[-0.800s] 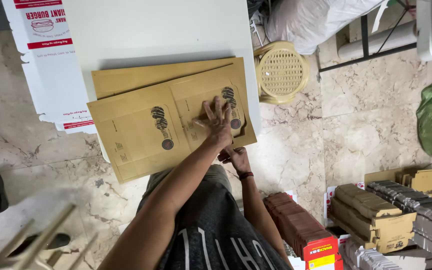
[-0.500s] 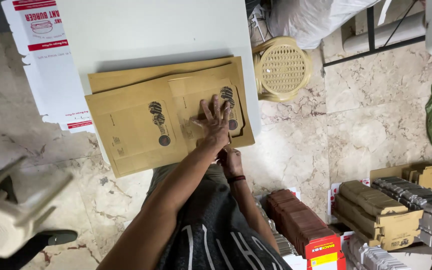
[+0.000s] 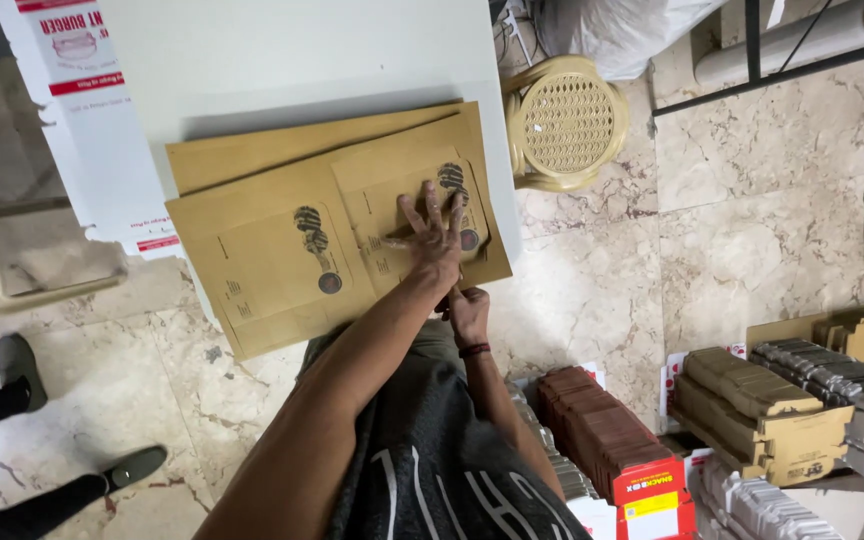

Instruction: The person uses a knife to cut along the pre-scored lines of flat cardboard pieces on a white table. They repeatedly cut, fold, and separate the cardboard sections, then stack the cut pieces on a nearby stool.

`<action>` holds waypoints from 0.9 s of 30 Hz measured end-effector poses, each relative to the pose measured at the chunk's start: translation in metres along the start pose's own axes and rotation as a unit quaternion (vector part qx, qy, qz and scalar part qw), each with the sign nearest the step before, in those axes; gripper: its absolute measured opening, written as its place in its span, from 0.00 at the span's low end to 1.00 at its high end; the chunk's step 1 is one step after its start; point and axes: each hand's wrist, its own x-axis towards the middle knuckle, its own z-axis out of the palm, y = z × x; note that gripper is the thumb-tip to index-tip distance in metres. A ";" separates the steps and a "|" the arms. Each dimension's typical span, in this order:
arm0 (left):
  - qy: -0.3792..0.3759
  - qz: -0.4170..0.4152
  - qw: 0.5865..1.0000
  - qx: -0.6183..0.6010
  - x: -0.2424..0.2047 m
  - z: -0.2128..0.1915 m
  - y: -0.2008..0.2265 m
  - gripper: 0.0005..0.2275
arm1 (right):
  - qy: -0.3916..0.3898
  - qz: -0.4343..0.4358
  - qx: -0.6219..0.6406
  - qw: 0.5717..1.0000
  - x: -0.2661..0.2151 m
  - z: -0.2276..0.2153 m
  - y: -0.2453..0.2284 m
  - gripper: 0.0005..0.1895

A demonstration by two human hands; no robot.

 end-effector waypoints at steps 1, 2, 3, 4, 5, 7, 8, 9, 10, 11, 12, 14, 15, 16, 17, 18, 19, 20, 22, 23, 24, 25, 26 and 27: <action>0.005 0.000 1.000 0.002 0.013 0.014 0.001 0.56 | -0.001 -0.004 0.003 1.000 0.009 0.003 0.010 0.21; -0.002 0.001 1.000 0.004 0.026 0.028 0.001 0.58 | 0.018 0.006 0.033 0.999 0.018 0.007 0.021 0.21; -0.011 0.003 1.000 0.004 0.038 0.044 0.002 0.60 | 0.036 0.017 0.061 0.997 0.025 0.009 0.032 0.20; -0.008 0.003 1.000 0.005 0.033 0.030 0.001 0.60 | 0.037 0.014 0.063 0.997 0.024 0.009 0.024 0.20; -0.014 0.003 1.000 0.007 0.024 0.019 0.000 0.60 | 0.036 0.003 0.022 0.999 0.018 0.005 0.020 0.21; -0.017 0.005 1.000 0.008 0.016 0.014 0.002 0.60 | 0.036 -0.011 -0.020 0.999 0.010 -0.002 0.018 0.22; -0.020 0.000 1.000 0.002 0.018 0.018 0.004 0.60 | 0.008 0.020 0.045 0.999 0.008 -0.006 0.020 0.21; -0.020 -0.008 1.000 -0.005 0.022 0.017 0.003 0.61 | -0.026 0.048 0.108 0.993 0.007 -0.005 0.017 0.21; -0.014 -0.011 1.000 -0.006 0.009 -0.003 0.003 0.61 | -0.030 0.042 0.107 0.993 0.007 -0.005 0.008 0.21; -0.011 -0.016 1.000 0.002 -0.007 -0.018 0.003 0.56 | -0.044 0.070 0.111 0.990 0.004 -0.007 0.004 0.23; -0.008 -0.022 1.000 0.011 -0.022 -0.033 0.003 0.51 | -0.058 0.098 0.113 0.987 0.001 -0.009 0.001 0.25; -0.007 -0.029 0.999 0.014 -0.008 -0.010 -0.003 0.51 | -0.083 0.066 0.040 0.994 0.031 -0.002 0.041 0.22; -0.002 -0.032 0.999 0.022 0.002 0.000 -0.003 0.52 | -0.106 0.030 -0.028 0.994 0.049 0.001 0.060 0.21; -0.002 -0.029 0.999 0.022 0.011 0.009 0.001 0.52 | -0.104 0.030 -0.028 0.994 0.049 -0.001 0.053 0.21; -0.014 -0.038 0.999 0.011 0.017 0.019 0.001 0.54 | -0.093 0.023 -0.047 0.994 0.044 -0.001 0.047 0.21; -0.026 -0.047 0.999 -0.001 0.023 0.029 0.001 0.56 | -0.082 0.016 -0.067 0.994 0.040 0.000 0.041 0.21; -0.028 -0.050 0.998 -0.002 0.027 0.032 0.005 0.56 | -0.084 0.017 -0.068 0.994 0.044 -0.004 0.045 0.21; -0.036 -0.054 0.998 -0.019 0.030 0.036 0.008 0.57 | -0.084 0.019 -0.051 0.995 0.048 -0.008 0.049 0.20; -0.051 -0.067 0.996 -0.036 0.022 0.026 0.013 0.59 | -0.091 0.027 -0.035 0.995 0.063 -0.012 0.074 0.19; -0.045 -0.072 0.996 -0.035 0.010 0.014 0.019 0.52 | -0.083 0.064 0.057 0.993 0.074 -0.016 0.097 0.15; -0.039 -0.076 0.996 -0.034 -0.001 0.002 0.025 0.45 | -0.074 0.100 0.148 0.981 0.085 -0.020 0.120 0.12; -0.046 -0.073 0.996 -0.032 -0.009 -0.003 0.026 0.45 | -0.069 0.106 0.148 0.981 0.076 -0.018 0.116 0.12; -0.047 -0.074 0.996 -0.020 -0.017 -0.009 0.027 0.44 | -0.067 0.139 0.193 0.969 0.067 -0.018 0.110 0.11; -0.039 -0.076 0.996 -0.006 -0.018 -0.021 0.027 0.44 | -0.069 0.162 0.241 0.954 0.068 -0.011 0.098 0.12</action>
